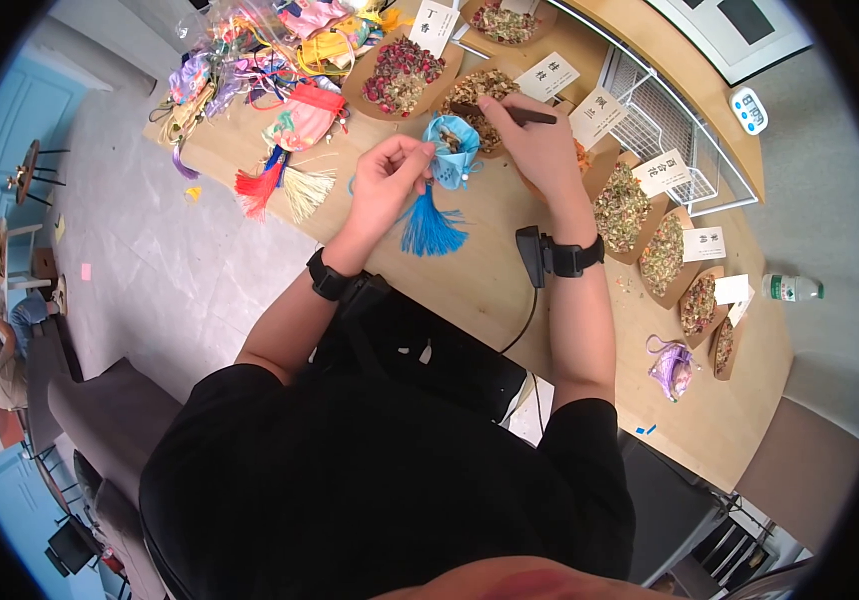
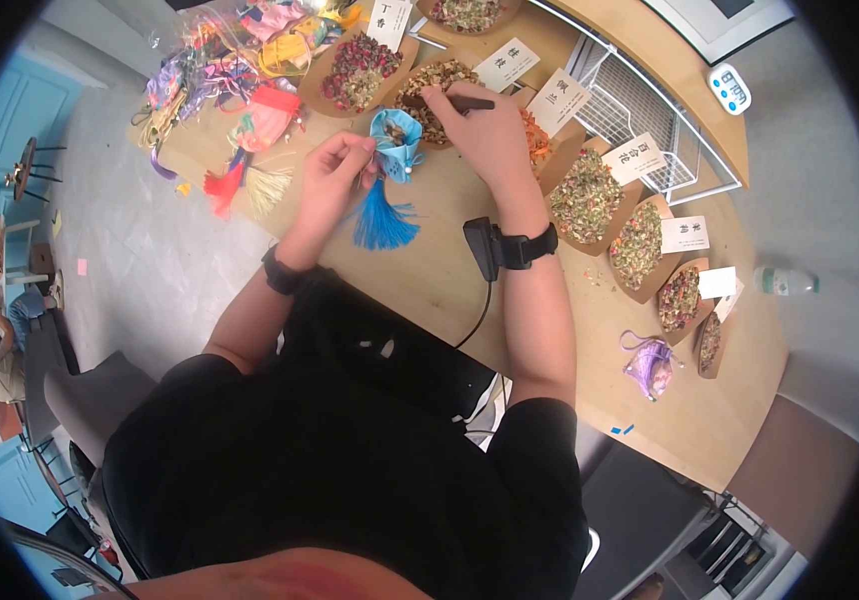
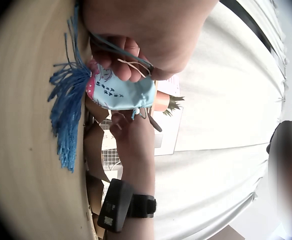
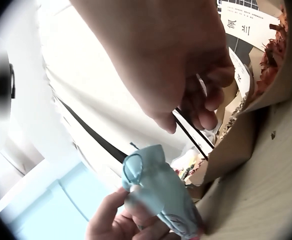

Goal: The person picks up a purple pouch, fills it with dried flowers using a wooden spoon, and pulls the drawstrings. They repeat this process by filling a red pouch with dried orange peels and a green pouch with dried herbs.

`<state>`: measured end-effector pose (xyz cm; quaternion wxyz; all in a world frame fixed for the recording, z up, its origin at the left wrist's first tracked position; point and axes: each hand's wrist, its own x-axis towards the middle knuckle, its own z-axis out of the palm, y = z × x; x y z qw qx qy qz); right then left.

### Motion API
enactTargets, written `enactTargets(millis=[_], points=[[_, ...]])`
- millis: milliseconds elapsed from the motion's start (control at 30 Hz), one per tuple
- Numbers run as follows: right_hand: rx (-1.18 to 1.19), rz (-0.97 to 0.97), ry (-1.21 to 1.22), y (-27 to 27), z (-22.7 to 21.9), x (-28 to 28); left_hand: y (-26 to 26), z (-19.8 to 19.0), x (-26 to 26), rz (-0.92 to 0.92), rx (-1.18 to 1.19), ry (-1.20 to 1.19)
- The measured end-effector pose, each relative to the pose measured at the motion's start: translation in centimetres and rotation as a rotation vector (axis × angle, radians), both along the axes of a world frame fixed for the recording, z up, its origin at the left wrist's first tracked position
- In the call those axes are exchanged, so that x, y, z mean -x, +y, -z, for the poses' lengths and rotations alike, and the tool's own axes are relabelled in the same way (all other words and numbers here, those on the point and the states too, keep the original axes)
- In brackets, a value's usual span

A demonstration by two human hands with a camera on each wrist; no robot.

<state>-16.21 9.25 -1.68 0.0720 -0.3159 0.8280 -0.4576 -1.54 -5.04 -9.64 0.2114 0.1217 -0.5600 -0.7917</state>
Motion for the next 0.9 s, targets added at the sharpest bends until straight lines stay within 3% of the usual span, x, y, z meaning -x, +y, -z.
enactTargets(millis=[33,233,367,467,700,900], points=[[0.014,0.011,-0.058,0.0,0.2,-0.1,0.0,0.0,0.0,0.0,-0.001,0.001],[-0.144,0.077,0.137,1.4,0.9,1.1,0.1,0.3,0.2,0.006,-0.018,0.016],[-0.052,0.284,0.09,2.6,0.2,2.5,0.1,0.0,0.1,0.007,-0.003,0.001],[-0.146,0.352,0.076,3.0,0.2,3.2,0.1,-0.4,-0.1,0.004,0.005,-0.012],[-0.057,0.127,-0.099,1.5,2.7,3.0,0.1,-0.3,-0.1,0.003,0.001,-0.013],[0.068,0.113,-0.002,0.8,3.2,2.1,0.1,-0.1,-0.1,0.01,-0.004,-0.002]])
